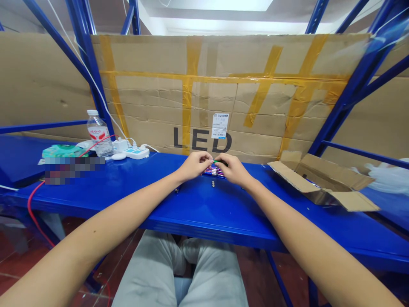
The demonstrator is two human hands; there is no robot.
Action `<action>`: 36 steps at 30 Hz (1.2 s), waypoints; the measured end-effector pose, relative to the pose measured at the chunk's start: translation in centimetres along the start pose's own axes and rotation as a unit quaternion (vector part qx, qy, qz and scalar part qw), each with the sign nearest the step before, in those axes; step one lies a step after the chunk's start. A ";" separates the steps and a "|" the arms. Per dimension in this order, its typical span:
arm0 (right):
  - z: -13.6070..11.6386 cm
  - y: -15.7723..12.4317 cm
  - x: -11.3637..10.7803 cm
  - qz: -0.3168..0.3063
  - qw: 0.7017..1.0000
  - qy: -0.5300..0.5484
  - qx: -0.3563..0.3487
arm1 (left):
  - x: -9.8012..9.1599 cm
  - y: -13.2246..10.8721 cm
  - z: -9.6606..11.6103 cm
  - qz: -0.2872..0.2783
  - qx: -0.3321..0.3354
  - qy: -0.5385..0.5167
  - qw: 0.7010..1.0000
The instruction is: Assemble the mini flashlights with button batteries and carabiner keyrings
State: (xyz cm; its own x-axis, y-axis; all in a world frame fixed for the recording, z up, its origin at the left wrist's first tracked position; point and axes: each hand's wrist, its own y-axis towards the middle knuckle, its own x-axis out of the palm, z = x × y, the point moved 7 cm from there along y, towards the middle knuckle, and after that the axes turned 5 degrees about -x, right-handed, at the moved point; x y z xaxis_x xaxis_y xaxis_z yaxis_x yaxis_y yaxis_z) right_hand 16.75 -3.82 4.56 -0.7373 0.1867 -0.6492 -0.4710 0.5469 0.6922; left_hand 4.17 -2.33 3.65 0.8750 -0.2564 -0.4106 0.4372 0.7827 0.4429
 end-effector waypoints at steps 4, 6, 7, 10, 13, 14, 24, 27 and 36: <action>0.6 0.1 0.5 -0.029 0.999 -0.016 0.029 | 0.1 -0.2 0.6 0.016 0.023 0.058 0.998; 0.8 0.1 0.7 -0.041 0.998 -0.005 0.042 | 0.1 -0.2 0.7 0.022 0.033 0.077 0.996; 0.8 0.0 0.8 -0.038 0.998 0.006 0.046 | 0.0 -0.1 0.6 0.023 0.034 0.079 0.996; 0.7 0.0 0.6 -0.005 0.999 0.025 0.039 | -0.1 0.0 0.2 0.017 0.020 0.061 0.998; 0.2 -0.1 0.2 0.032 0.999 0.002 0.011 | 0.0 0.1 -0.1 0.001 0.006 0.040 0.999; 0.0 -0.1 0.1 0.038 0.999 -0.007 0.001 | 0.0 0.1 -0.1 -0.004 0.005 0.035 0.999; -1.5 -0.1 -1.1 0.070 0.996 -0.038 -0.045 | -0.1 0.2 0.4 -0.018 0.031 -0.003 0.999; -1.1 -0.1 -1.1 0.067 0.997 -0.021 -0.018 | -0.1 0.1 0.5 -0.017 0.041 0.009 0.999; 0.7 -0.1 -0.5 0.042 0.985 0.135 0.098 | -0.1 -0.2 1.2 0.013 0.050 0.074 0.996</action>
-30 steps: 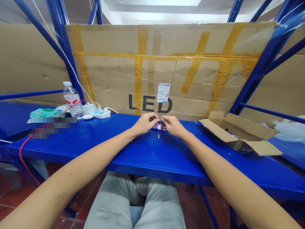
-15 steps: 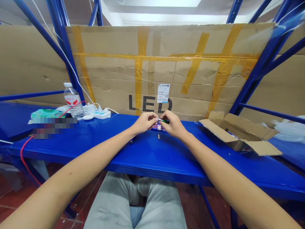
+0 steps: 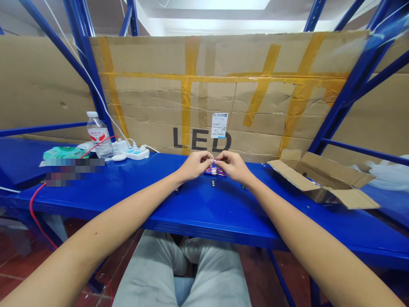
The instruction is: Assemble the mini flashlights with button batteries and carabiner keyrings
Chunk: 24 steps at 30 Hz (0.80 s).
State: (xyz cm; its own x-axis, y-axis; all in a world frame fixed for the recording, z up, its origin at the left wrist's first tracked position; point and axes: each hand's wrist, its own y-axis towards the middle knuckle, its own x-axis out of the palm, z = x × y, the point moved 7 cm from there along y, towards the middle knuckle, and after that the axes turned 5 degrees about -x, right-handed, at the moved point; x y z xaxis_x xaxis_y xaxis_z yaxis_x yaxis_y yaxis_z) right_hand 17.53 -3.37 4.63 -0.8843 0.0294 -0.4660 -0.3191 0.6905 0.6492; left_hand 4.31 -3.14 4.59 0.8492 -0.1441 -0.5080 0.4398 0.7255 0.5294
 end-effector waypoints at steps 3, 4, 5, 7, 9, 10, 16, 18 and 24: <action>0.4 0.0 0.2 -0.010 0.999 0.042 0.022 | 0.0 0.0 -0.1 0.003 -0.003 0.013 1.000; 0.7 -0.1 0.4 -0.016 0.998 0.060 0.033 | 0.1 0.0 -0.2 0.003 -0.004 0.015 1.000; 0.9 -0.1 0.5 -0.023 0.996 0.078 0.045 | 0.1 0.0 -0.3 0.002 -0.005 0.014 1.000; 1.4 -0.1 0.8 -0.034 0.991 0.107 0.068 | 0.1 0.1 -0.5 -0.001 -0.010 0.009 1.000; 1.7 0.0 0.8 -0.038 0.989 0.120 0.074 | 0.2 0.3 -1.0 -0.010 -0.023 -0.003 1.000; 1.7 0.2 0.7 -0.037 0.990 0.120 0.071 | 0.1 0.4 -1.2 -0.014 -0.029 -0.011 0.999; 3.4 1.1 -2.2 0.051 0.990 0.082 0.103 | -2.3 1.3 -2.1 0.049 -0.039 -0.140 0.988; 4.1 1.0 -4.0 0.065 0.989 -0.020 0.132 | -3.2 1.5 -2.7 0.079 -0.058 -0.227 0.969; 6.3 -0.8 -6.0 -0.169 0.896 -0.328 0.249 | -4.0 1.4 -4.2 0.138 -0.112 -0.408 0.896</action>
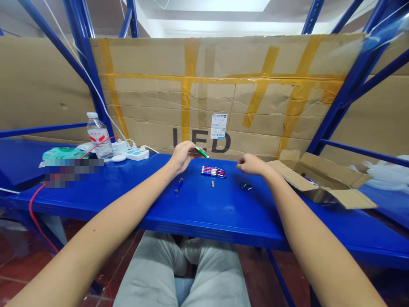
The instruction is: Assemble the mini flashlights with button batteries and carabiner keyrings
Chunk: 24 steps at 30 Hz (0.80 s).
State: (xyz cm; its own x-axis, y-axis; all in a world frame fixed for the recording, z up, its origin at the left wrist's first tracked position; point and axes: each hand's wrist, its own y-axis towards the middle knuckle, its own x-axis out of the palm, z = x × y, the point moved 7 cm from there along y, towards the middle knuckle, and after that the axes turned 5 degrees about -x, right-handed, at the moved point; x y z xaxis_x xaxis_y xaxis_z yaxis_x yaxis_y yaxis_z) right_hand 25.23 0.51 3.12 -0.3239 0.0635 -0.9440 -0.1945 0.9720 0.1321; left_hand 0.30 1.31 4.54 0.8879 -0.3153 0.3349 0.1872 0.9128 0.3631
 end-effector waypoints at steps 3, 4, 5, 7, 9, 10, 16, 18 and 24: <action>0.8 -0.5 1.0 -0.099 0.988 -0.110 0.032 | -0.3 0.1 -0.6 0.021 -0.032 -0.031 0.999; 0.7 -0.5 1.1 -0.109 0.985 -0.129 0.037 | -0.4 0.1 -0.9 0.029 -0.047 -0.030 0.998; 0.6 -0.6 1.2 -0.111 0.983 -0.139 0.040 | -0.5 0.1 -1.1 0.035 -0.061 -0.024 0.997; 0.3 -0.7 1.3 -0.117 0.982 -0.138 0.048 | -0.6 0.0 -1.5 0.042 -0.078 -0.007 0.996; 0.1 -0.9 1.6 -0.129 0.982 -0.129 0.059 | -0.6 -0.1 -1.7 0.046 -0.081 0.006 0.996; 0.1 -0.9 1.8 -0.136 0.981 -0.125 0.063 | -0.6 -0.1 -1.8 0.051 -0.080 0.012 0.995; -0.8 -0.7 3.1 -0.148 0.980 -0.121 0.049 | -0.5 -0.3 -1.8 0.069 -0.076 0.031 0.994; -1.5 -0.7 3.4 -0.140 0.981 -0.125 0.041 | -0.4 -0.3 -1.8 0.069 -0.075 0.034 0.994; -3.5 -1.3 4.1 -0.151 0.982 -0.111 -0.003 | -0.4 -0.3 -1.9 0.064 -0.076 0.055 0.993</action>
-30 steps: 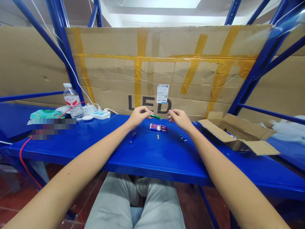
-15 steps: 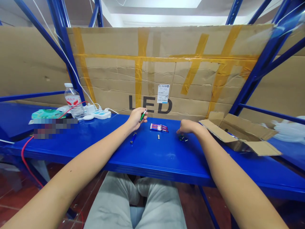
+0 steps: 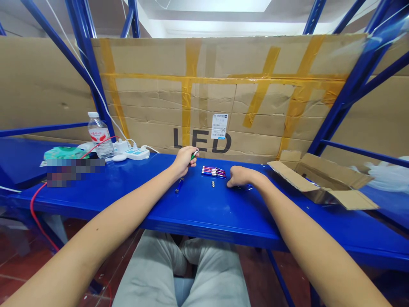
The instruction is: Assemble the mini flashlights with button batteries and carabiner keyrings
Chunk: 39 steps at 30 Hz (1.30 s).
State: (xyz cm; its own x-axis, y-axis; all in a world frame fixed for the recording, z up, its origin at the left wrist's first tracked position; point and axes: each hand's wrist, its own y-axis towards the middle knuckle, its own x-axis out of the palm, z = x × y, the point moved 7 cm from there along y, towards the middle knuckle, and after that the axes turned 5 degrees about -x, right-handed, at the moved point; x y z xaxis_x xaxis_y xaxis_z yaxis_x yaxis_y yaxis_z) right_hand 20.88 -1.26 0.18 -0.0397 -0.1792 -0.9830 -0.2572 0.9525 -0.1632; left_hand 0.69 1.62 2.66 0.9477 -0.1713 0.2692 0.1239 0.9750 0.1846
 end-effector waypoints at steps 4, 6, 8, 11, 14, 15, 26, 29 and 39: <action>-0.9 -0.7 -1.5 0.054 0.988 0.120 -0.081 | 0.4 -0.2 0.3 -0.008 0.044 0.110 0.993; -1.3 -0.9 -1.9 0.055 0.957 0.256 -0.128 | 1.1 -0.8 0.8 -0.022 0.111 0.210 0.971; -1.9 -1.1 -1.9 0.040 0.902 0.398 -0.165 | 2.5 -2.0 1.2 -0.059 0.188 0.307 0.931; -3.0 -1.0 -1.2 0.005 0.819 0.538 -0.200 | 4.6 -3.8 0.9 -0.127 0.250 0.406 0.870; -4.4 -1.1 -0.3 -0.046 0.781 0.584 -0.218 | 5.6 -4.6 0.5 -0.159 0.273 0.455 0.832; -4.7 -1.2 -0.2 -0.055 0.773 0.593 -0.219 | 5.7 -4.7 0.5 -0.161 0.278 0.466 0.825; -4.8 -0.9 -1.3 0.040 0.805 0.538 -0.247 | 4.2 -3.2 0.4 -0.088 0.272 0.519 0.805; -4.6 -0.1 -1.2 0.102 0.827 0.498 -0.240 | 4.1 -3.0 0.2 -0.078 0.271 0.532 0.799; -3.8 0.2 -2.2 0.231 0.875 0.389 -0.173 | 4.9 -3.4 -0.4 -0.102 0.252 0.517 0.812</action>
State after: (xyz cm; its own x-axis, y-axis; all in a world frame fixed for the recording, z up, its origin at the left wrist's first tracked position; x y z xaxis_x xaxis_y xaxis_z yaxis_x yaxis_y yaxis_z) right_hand 17.25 -1.61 2.59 -0.8265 -0.0358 -0.5617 -0.3115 0.8604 0.4034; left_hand 5.06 -2.52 2.97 0.6954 0.1421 -0.7045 0.4206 0.7144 0.5593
